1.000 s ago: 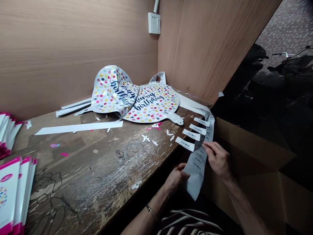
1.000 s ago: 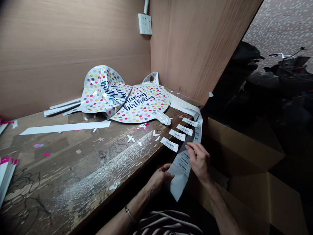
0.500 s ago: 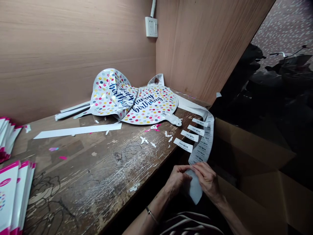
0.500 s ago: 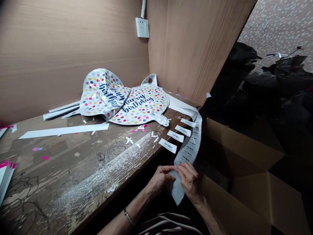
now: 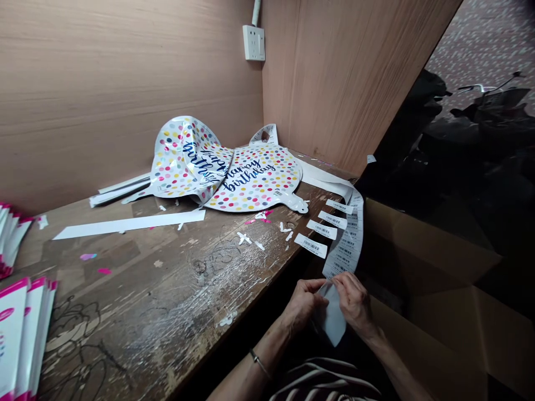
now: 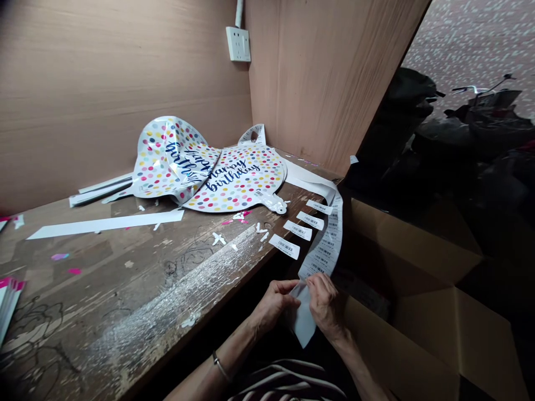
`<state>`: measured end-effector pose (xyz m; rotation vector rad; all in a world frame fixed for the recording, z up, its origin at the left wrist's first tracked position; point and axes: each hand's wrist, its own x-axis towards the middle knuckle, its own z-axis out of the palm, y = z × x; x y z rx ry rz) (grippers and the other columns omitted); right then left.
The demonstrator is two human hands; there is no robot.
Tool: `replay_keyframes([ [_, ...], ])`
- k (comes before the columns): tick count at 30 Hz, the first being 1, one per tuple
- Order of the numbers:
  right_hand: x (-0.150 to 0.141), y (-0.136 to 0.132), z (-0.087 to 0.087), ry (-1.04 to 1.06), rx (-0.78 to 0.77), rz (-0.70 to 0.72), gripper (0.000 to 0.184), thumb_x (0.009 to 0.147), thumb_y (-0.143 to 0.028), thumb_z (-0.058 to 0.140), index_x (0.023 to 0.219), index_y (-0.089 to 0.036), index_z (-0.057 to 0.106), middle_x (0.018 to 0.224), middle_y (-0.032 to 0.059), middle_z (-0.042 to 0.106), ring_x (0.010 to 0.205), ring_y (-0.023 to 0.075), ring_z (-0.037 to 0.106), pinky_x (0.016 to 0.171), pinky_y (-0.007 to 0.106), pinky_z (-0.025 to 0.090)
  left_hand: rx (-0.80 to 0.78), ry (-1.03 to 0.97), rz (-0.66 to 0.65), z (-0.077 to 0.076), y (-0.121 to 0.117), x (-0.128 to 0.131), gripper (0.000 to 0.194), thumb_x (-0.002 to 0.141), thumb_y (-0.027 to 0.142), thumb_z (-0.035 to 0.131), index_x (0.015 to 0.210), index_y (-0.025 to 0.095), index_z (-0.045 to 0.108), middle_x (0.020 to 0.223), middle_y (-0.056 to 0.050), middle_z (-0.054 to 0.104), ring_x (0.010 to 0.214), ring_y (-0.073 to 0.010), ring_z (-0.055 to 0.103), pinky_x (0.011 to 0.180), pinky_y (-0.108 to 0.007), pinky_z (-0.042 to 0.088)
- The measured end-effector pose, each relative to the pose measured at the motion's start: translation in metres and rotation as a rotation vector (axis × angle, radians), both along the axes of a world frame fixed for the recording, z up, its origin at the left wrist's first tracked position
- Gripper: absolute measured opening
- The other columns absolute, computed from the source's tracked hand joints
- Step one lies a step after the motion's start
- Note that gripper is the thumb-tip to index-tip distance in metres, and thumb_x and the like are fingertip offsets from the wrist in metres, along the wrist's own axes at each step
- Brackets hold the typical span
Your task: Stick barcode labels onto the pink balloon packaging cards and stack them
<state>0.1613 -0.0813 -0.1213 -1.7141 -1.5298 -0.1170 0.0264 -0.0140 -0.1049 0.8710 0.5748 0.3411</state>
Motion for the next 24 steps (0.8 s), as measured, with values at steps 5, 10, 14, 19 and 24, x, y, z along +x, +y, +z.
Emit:
replay_keyframes([
  [5, 0.005, 0.000, 0.001, 0.087, -0.014, 0.059, 0.021, 0.089, -0.017, 0.040, 0.074, -0.018, 0.055, 0.070, 0.0045, 0.057, 0.068, 0.0165, 0.055, 0.063, 0.029, 0.047, -0.008, -0.009, -0.007, 0.001, 0.001, 0.000, 0.048, 0.055, 0.010, 0.055, 0.101, 0.013, 0.067, 0.062, 0.000, 0.059, 0.048, -0.0084, 0.045, 0.049, -0.022, 0.032],
  [10, 0.004, -0.002, 0.003, 0.239, -0.038, 0.093, 0.013, 0.083, -0.023, 0.053, 0.081, -0.019, 0.064, 0.077, 0.0059, 0.062, 0.076, 0.0193, 0.058, 0.069, 0.032, 0.048, -0.009, -0.019, 0.007, -0.002, 0.001, -0.001, 0.048, 0.056, 0.008, 0.055, 0.102, 0.015, 0.067, 0.065, 0.000, 0.060, 0.048, -0.0079, 0.045, 0.050, -0.022, 0.031],
  [14, 0.001, -0.002, 0.005, 0.497, -0.075, 0.062, 0.017, 0.081, -0.028, 0.055, 0.072, -0.020, 0.067, 0.073, 0.0054, 0.063, 0.072, 0.0196, 0.057, 0.067, 0.032, 0.046, -0.009, -0.016, 0.011, -0.002, 0.000, -0.001, 0.045, 0.056, 0.009, 0.054, 0.099, 0.014, 0.068, 0.064, 0.000, 0.060, 0.049, -0.0080, 0.044, 0.051, -0.022, 0.031],
  [19, 0.002, -0.001, -0.001, 0.755, -0.114, -0.051, 0.020, 0.075, -0.032, 0.061, 0.062, -0.017, 0.062, 0.060, 0.0022, 0.058, 0.057, 0.0150, 0.053, 0.051, 0.025, 0.043, -0.006, 0.000, -0.001, 0.000, -0.001, 0.000, 0.049, 0.055, 0.009, 0.054, 0.103, 0.013, 0.067, 0.068, -0.002, 0.062, 0.051, -0.0096, 0.047, 0.051, -0.022, 0.032],
  [24, 0.019, 0.003, -0.015, 1.060, -0.053, -0.245, 0.024, 0.063, -0.037, 0.068, 0.065, -0.013, 0.064, 0.057, 0.0030, 0.061, 0.050, 0.0148, 0.054, 0.047, 0.026, 0.044, 0.014, 0.018, -0.017, -0.002, -0.001, 0.001, 0.049, 0.056, 0.008, 0.053, 0.104, 0.013, 0.066, 0.071, -0.002, 0.065, 0.055, -0.0103, 0.051, 0.055, -0.022, 0.036],
])
